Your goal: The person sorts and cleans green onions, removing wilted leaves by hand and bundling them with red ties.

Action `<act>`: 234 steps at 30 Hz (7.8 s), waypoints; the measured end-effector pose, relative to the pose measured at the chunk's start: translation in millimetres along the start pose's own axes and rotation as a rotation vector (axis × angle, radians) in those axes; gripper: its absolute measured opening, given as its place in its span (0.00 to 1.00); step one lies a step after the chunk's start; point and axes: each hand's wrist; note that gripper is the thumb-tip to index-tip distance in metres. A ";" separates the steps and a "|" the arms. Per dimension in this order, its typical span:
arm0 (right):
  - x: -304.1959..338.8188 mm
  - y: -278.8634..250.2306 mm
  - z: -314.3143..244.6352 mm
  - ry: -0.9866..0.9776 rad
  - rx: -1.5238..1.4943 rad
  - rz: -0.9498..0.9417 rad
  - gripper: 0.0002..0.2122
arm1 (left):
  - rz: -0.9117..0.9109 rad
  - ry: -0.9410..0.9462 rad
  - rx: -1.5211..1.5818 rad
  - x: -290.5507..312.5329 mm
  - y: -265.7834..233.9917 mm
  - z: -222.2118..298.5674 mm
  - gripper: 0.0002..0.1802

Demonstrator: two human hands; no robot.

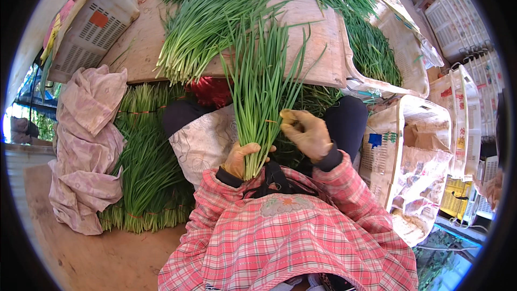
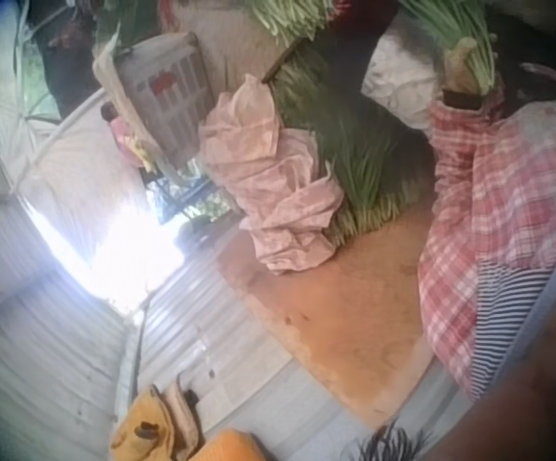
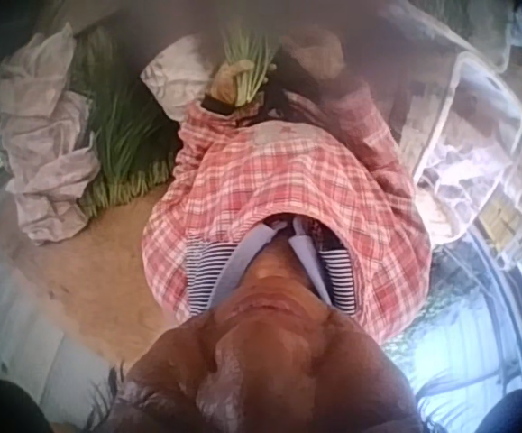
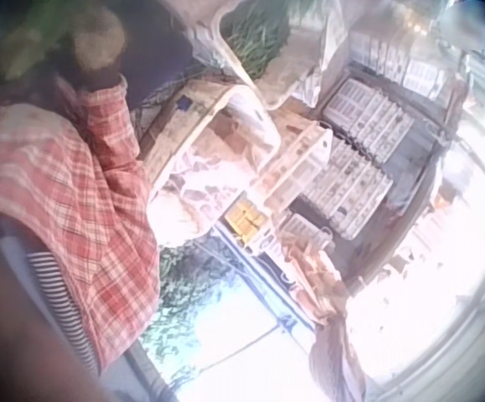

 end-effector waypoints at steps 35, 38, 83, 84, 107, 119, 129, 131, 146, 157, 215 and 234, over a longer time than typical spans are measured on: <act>4.6 25.0 17.9 -0.273 0.239 -0.190 0.10 | 0.134 0.170 -0.260 6.9 7.3 -1.3 0.21; 11.3 17.5 9.9 -0.164 0.108 -0.066 0.11 | 0.090 0.124 -0.203 1.4 -2.4 -4.0 0.22; -15.3 40.3 -2.7 0.020 0.147 -0.115 0.11 | -0.081 0.022 -0.201 2.3 -0.4 1.9 0.27; -14.7 41.0 1.5 0.026 0.148 -0.068 0.10 | -0.069 0.009 -0.213 1.7 -0.7 0.6 0.28; -1.1 32.1 4.3 -0.071 0.153 -0.109 0.09 | -0.032 0.102 -0.081 0.4 0.8 -0.2 0.32; -12.6 34.7 -0.8 -0.157 0.308 -0.178 0.15 | -0.026 0.085 -0.155 0.6 1.4 1.8 0.30; -20.9 29.8 6.5 -0.234 0.359 -0.165 0.05 | 0.014 0.123 -0.228 0.3 14.5 3.4 0.26; -21.6 31.9 18.2 -0.288 0.359 -0.046 0.03 | 0.017 0.136 -0.204 -0.7 17.1 3.4 0.26; 16.6 -48.6 13.4 -0.210 0.431 -0.197 0.08 | -0.029 -0.043 -0.278 -3.9 11.0 4.0 0.25; -112.7 -1.7 46.4 -0.358 0.659 0.045 0.12 | 0.007 0.099 -0.606 12.3 18.9 9.0 0.11; 22.1 16.6 -17.8 -0.061 0.095 -0.023 0.14 | 0.145 0.128 -0.490 18.2 28.5 -3.7 0.18; 3.1 -62.0 35.7 0.418 -0.295 -0.064 0.07 | 0.033 0.075 -0.372 33.3 15.2 21.2 0.13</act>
Point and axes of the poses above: each hand's wrist, its own x-axis away from the middle knuckle, its own y-axis out of the palm, z = x × y, and after that the axes turned 8 degrees about z, right-handed
